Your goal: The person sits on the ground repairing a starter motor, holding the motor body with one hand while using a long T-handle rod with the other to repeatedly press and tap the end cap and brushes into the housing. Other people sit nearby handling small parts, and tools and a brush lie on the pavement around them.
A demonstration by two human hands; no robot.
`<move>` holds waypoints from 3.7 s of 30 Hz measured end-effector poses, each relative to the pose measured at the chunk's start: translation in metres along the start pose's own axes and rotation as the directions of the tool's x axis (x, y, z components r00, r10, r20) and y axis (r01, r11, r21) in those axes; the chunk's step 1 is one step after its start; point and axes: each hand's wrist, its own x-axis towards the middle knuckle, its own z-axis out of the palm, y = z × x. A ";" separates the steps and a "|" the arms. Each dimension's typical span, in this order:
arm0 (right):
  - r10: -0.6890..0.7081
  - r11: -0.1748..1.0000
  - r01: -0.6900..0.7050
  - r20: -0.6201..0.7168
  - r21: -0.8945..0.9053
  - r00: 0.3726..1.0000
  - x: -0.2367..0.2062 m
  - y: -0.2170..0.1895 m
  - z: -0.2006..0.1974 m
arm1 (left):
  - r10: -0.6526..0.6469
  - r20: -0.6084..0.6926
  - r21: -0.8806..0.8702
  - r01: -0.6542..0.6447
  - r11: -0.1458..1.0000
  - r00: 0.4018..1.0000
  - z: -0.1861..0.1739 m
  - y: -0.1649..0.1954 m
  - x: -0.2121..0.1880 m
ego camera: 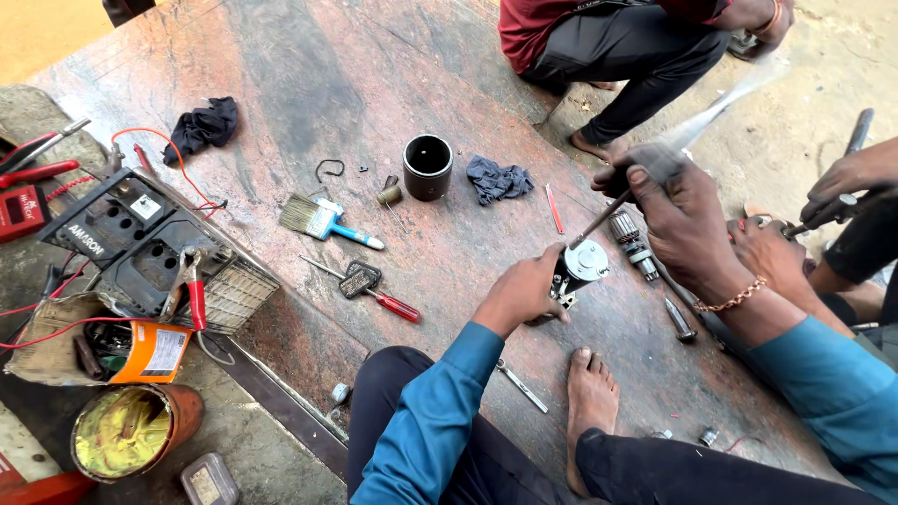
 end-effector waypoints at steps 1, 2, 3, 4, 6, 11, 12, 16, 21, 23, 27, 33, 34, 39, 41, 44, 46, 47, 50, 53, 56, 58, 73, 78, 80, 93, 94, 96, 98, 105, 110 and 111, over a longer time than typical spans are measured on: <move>-0.006 1.000 0.006 -0.004 0.009 1.000 0.000 0.001 0.001 | -0.037 0.008 0.060 0.037 0.998 0.999 0.000 0.002 0.000; -0.004 1.000 0.004 0.006 -0.005 1.000 0.000 0.001 0.000 | -0.074 0.017 0.117 0.072 0.991 0.997 0.001 0.004 0.001; 0.000 1.000 0.000 0.014 -0.018 1.000 0.000 0.001 0.000 | -0.111 0.026 0.176 0.105 0.979 0.993 0.002 0.006 0.001; -0.001 1.000 0.002 0.024 -0.030 1.000 0.001 0.001 0.000 | -0.124 0.027 0.189 0.117 0.975 0.992 0.002 0.007 0.002; -0.016 1.000 0.015 0.025 0.028 1.000 0.001 0.000 0.000 | -0.151 0.033 0.214 0.140 0.967 0.988 0.004 0.010 0.002; -0.008 1.000 0.008 0.011 0.007 1.000 0.001 -0.002 0.003 | -0.197 -0.002 0.266 0.190 0.945 0.980 0.006 0.017 -0.007; -0.013 1.000 0.013 0.015 -0.028 1.000 0.002 -0.003 0.004 | -0.212 -0.008 0.275 0.206 0.939 0.977 0.005 0.017 -0.009; -0.023 0.999 0.025 0.040 -0.047 0.999 0.003 0.000 0.009 | -0.229 -0.014 0.260 0.225 0.939 0.973 0.002 0.018 -0.014; -0.063 0.996 0.066 0.052 -0.060 0.997 0.004 0.009 0.007 | -0.256 0.121 0.190 0.231 0.954 0.959 -0.006 0.004 -0.008; -0.063 0.998 0.064 0.044 -0.018 0.997 0.003 0.013 0.008 | 0.014 0.109 0.003 -0.014 1.000 0.994 -0.019 -0.010 -0.003; -0.081 0.997 0.081 0.048 -0.004 0.996 0.003 0.014 0.009 | 0.032 0.124 -0.068 -0.024 0.997 0.992 -0.038 -0.023 -0.003; -0.101 0.994 0.098 0.080 0.044 0.992 0.000 0.009 0.009 | 0.136 -0.021 -0.340 -0.135 0.931 0.990 -0.037 0.003 0.011; -0.112 0.993 0.109 0.081 0.033 0.990 0.000 0.009 0.009 | 0.148 -0.028 -0.395 -0.147 0.907 0.989 -0.037 0.008 0.015; -0.055 0.997 0.051 0.066 0.060 0.996 -0.003 0.007 0.007 | 0.149 -0.053 -0.484 -0.156 0.861 0.987 -0.035 0.019 0.028; -0.048 0.997 0.043 0.069 0.066 0.996 -0.005 0.006 0.005 | 0.128 -0.092 -0.426 -0.155 0.891 0.988 -0.033 0.021 0.031; -0.063 0.998 0.061 0.087 0.023 0.994 -0.007 0.005 0.007 | 0.030 -0.162 -0.252 -0.071 0.965 0.986 -0.034 0.023 0.032; -0.073 0.997 0.076 0.093 -0.022 0.993 -0.008 0.005 0.009 | -0.008 -0.205 -0.122 -0.017 0.992 0.979 -0.036 0.025 0.031; -0.067 0.998 0.066 0.097 0.012 0.993 -0.009 0.005 0.010 | -0.006 -0.222 -0.064 -0.009 0.998 0.975 -0.037 0.026 0.030; -0.049 0.995 0.039 0.110 0.092 0.993 -0.010 0.005 0.013 | 0.156 -0.250 -0.046 -0.173 0.984 0.956 -0.042 0.026 0.026; -0.040 0.994 0.029 0.113 0.101 0.993 -0.009 0.005 0.013 | 0.246 -0.210 -0.220 -0.291 0.931 0.946 -0.040 0.023 0.025; -0.042 0.996 0.033 0.101 0.085 0.994 -0.007 0.007 0.013 | 0.243 -0.133 -0.350 -0.275 0.895 0.961 -0.035 0.017 0.027; -0.025 0.998 0.019 0.093 0.064 0.995 -0.005 0.008 0.013 | 0.180 -0.114 -0.339 -0.209 0.917 0.977 -0.033 0.016 0.029; -0.005 1.000 0.007 0.080 -0.017 0.997 -0.001 0.010 0.012 | 0.126 -0.176 -0.262 -0.170 0.950 0.976 -0.024 0.006 0.030; -0.007 0.999 0.009 0.078 -0.034 0.997 -0.004 0.009 0.014 | -0.177 -0.241 -0.018 0.178 0.984 0.954 -0.028 0.022 0.031; -0.002 0.996 0.009 0.076 -0.090 0.997 -0.004 0.007 0.013 | 0.060 -0.371 0.057 -0.042 0.997 0.927 -0.035 0.027 0.031; 0.017 1.000 -0.015 0.089 -0.024 0.996 -0.005 0.008 0.013 | 0.068 -0.407 0.092 -0.034 0.995 0.911 -0.032 0.031 0.029; 0.023 1.000 -0.023 0.082 -0.002 0.996 -0.005 0.008 0.013 | 0.031 -0.359 0.052 -0.013 0.999 0.933 -0.033 0.028 0.029; -0.004 1.000 0.004 0.088 -0.007 0.996 -0.006 0.006 0.013 | -0.042 -0.259 -0.030 0.035 0.999 0.965 -0.035 0.019 0.029; -0.022 0.998 0.027 0.094 -0.055 0.995 -0.006 0.004 0.013 | -0.044 -0.071 -0.066 0.040 0.997 0.996 -0.037 0.004 0.026; -0.012 0.988 0.030 0.120 -0.150 0.993 -0.007 0.006 0.011 | -0.235 0.302 0.098 0.216 0.972 0.924 -0.002 -0.018 0.015; -0.045 0.997 0.054 0.138 -0.059 0.989 -0.007 0.013 0.011 | -0.401 0.168 0.265 0.350 0.898 0.900 0.014 -0.011 0.006; -0.020 0.998 0.029 0.132 -0.060 0.991 -0.007 0.013 0.011 | -0.424 0.175 0.308 0.360 0.881 0.889 0.014 -0.009 0.005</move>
